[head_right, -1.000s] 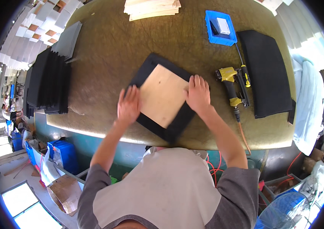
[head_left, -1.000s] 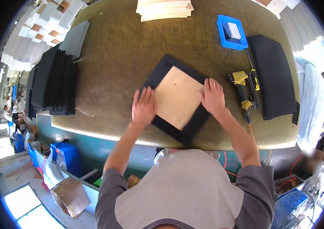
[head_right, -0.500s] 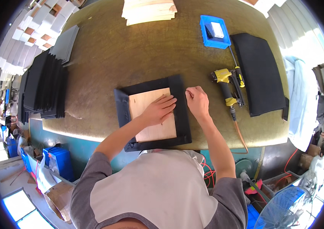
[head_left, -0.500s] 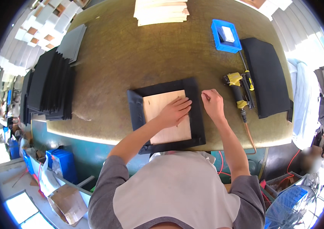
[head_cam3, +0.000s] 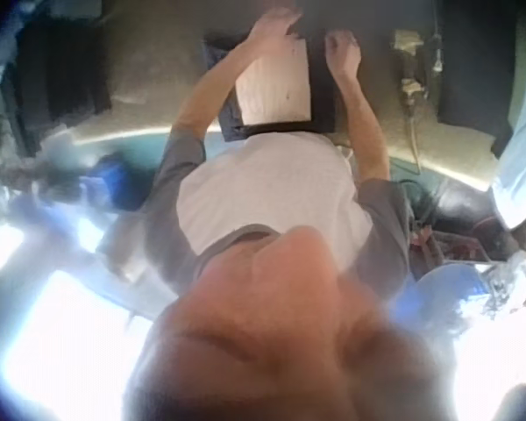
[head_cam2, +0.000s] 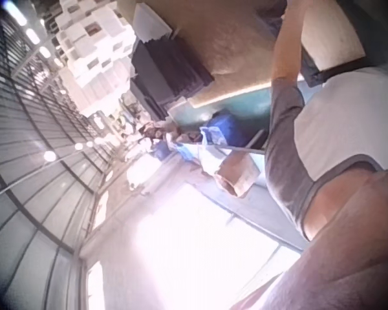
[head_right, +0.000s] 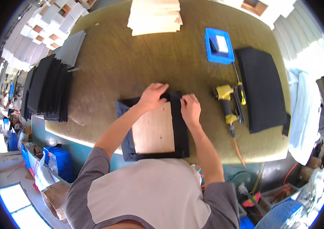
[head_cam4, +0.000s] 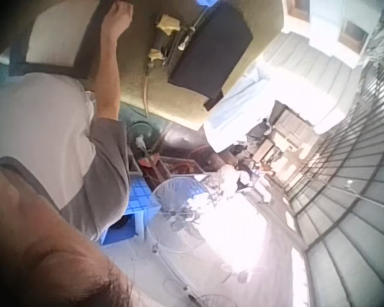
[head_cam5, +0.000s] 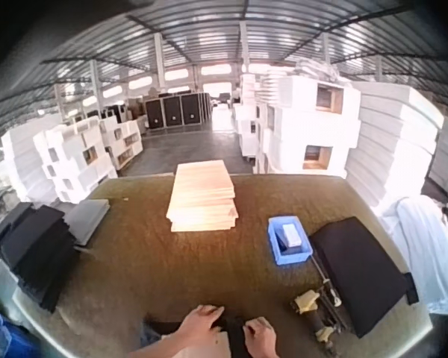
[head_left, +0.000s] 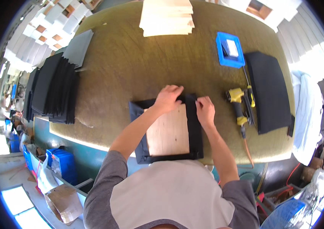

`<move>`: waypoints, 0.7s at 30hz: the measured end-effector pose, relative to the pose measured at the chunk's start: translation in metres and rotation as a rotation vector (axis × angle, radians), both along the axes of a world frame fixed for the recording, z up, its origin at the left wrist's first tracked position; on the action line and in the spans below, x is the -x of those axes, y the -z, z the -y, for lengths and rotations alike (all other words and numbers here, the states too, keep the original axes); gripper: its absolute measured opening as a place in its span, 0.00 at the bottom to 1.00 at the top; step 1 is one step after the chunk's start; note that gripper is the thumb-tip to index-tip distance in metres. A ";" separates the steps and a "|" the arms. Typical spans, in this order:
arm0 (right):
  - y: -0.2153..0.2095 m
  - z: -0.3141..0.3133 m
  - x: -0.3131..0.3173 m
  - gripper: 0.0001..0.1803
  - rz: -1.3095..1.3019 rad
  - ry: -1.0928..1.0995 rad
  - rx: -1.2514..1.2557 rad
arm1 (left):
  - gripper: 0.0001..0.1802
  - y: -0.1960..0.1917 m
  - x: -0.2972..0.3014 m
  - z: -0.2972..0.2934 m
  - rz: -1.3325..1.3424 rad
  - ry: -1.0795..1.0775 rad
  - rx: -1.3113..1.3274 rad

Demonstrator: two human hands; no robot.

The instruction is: Upholstering wooden panels with black fabric using a pneumatic staple gun.

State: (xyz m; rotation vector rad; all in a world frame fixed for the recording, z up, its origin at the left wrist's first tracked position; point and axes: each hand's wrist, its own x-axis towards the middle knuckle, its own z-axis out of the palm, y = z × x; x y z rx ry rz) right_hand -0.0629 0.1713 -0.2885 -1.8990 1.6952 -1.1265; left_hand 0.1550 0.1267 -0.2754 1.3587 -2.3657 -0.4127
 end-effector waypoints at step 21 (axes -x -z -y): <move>0.000 -0.038 0.004 0.12 -0.272 -0.101 0.135 | 0.11 -0.002 0.057 -0.014 -0.264 0.141 -0.167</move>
